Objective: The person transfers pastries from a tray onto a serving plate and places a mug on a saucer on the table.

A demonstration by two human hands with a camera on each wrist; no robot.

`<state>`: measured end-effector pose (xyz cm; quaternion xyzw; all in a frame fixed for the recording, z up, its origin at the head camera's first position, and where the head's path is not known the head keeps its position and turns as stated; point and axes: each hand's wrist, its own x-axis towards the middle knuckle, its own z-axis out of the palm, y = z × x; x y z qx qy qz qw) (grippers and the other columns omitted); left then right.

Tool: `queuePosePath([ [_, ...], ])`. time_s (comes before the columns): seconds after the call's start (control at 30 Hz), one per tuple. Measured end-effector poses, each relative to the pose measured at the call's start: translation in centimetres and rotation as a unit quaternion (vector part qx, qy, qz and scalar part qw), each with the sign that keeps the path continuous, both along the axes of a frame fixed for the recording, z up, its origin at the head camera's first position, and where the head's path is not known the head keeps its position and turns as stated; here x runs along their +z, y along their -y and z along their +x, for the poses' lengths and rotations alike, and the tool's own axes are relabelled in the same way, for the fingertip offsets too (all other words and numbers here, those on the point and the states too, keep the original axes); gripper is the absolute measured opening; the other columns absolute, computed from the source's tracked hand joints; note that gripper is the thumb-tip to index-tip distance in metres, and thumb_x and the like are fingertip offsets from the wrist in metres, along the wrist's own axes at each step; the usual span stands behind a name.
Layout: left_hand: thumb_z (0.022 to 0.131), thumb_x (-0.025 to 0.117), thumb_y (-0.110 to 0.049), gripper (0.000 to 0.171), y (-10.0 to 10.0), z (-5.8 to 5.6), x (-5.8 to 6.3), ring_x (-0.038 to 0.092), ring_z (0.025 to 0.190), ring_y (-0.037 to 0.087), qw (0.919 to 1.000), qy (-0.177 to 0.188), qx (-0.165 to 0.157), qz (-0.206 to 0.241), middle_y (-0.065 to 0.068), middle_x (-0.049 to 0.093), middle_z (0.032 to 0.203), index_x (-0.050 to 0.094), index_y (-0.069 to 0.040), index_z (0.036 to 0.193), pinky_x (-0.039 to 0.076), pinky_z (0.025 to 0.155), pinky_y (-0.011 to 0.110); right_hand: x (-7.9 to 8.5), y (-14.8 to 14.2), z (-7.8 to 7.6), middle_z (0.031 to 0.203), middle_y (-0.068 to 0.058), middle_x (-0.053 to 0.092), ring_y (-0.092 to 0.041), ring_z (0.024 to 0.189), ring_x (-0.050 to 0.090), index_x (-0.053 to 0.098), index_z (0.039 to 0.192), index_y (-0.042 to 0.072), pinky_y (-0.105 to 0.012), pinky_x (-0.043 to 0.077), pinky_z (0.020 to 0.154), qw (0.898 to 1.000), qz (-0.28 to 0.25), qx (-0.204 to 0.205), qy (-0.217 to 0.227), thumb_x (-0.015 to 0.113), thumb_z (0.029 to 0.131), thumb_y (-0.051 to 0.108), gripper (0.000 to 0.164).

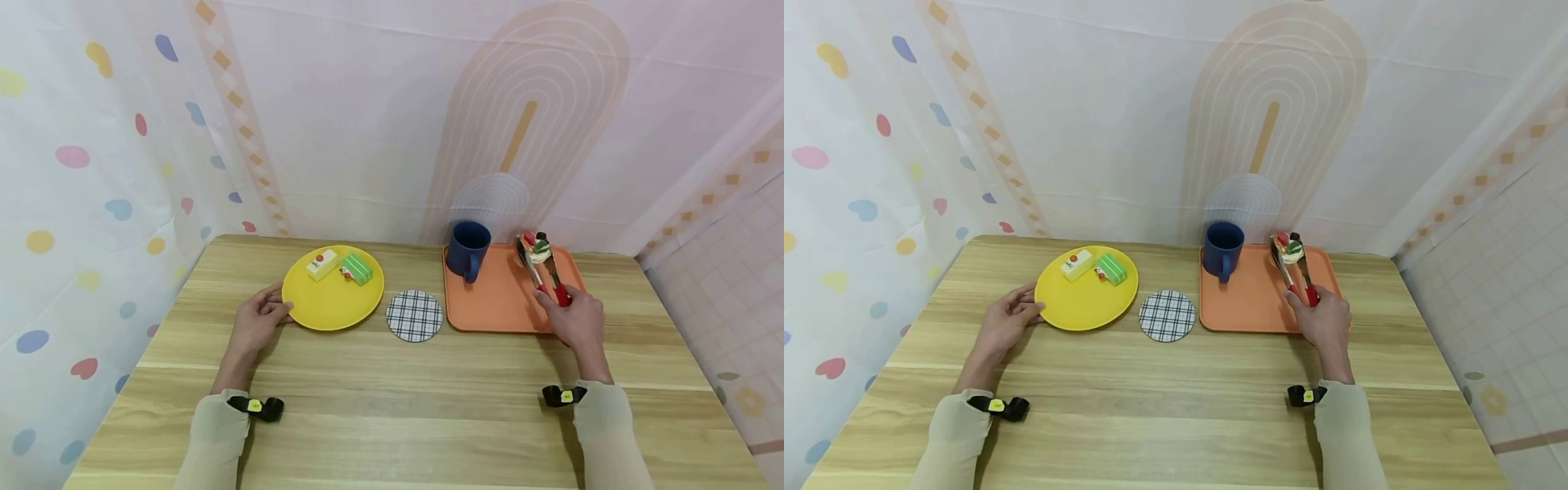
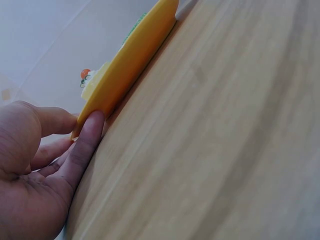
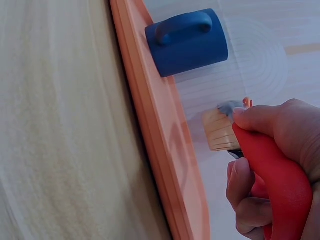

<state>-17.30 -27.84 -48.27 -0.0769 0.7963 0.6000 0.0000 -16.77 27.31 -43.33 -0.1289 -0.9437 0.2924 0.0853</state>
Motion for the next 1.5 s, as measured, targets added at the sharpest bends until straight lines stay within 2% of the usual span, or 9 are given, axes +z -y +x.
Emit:
queuePosePath([
  [0.43,0.103,0.061,-0.011,0.057,0.0,-0.1,0.2,0.066,0.086,-0.003,1.0,0.0,0.001,-0.004,0.02,0.059,0.123,0.041,-0.005,0.156,0.064,0.079,0.019,0.9,0.6,0.6,0.075,-0.013,0.061,-0.029,0.074,0.054,0.067,0.121,-0.006,-0.029,0.037,0.055,0.999,0.011,0.024,-0.038,0.065,0.096,0.054,0.065],
  [0.73,0.103,0.062,-0.011,0.057,-0.2,0.0,0.3,0.066,0.086,-0.003,1.0,0.004,0.001,-0.007,0.018,0.06,0.121,0.042,-0.006,0.156,0.064,0.079,0.019,2.1,1.2,1.2,0.071,-0.013,0.06,-0.027,0.068,0.052,0.07,0.112,-0.004,-0.029,0.037,0.053,0.997,0.017,0.029,-0.065,0.067,0.095,0.051,0.057],
  [1.27,0.103,0.061,-0.011,0.056,0.0,-0.1,0.2,0.066,0.087,-0.003,1.0,0.003,0.001,-0.006,0.02,0.058,0.124,0.042,-0.007,0.156,0.064,0.08,0.019,2.9,2.7,1.7,0.065,-0.01,0.056,-0.024,0.062,0.049,0.07,0.113,-0.002,-0.028,0.035,0.048,0.994,0.025,0.056,-0.087,0.07,0.094,0.049,0.054],
  [1.5,0.104,0.061,-0.013,0.056,0.0,-0.1,0.1,0.065,0.087,-0.003,1.0,0.003,0.002,-0.005,0.02,0.059,0.124,0.042,-0.007,0.156,0.064,0.08,0.019,3.2,3.5,1.8,0.065,-0.009,0.052,-0.024,0.062,0.047,0.069,0.108,0.001,-0.027,0.033,0.046,0.994,0.024,0.064,-0.09,0.071,0.094,0.049,0.051],
])
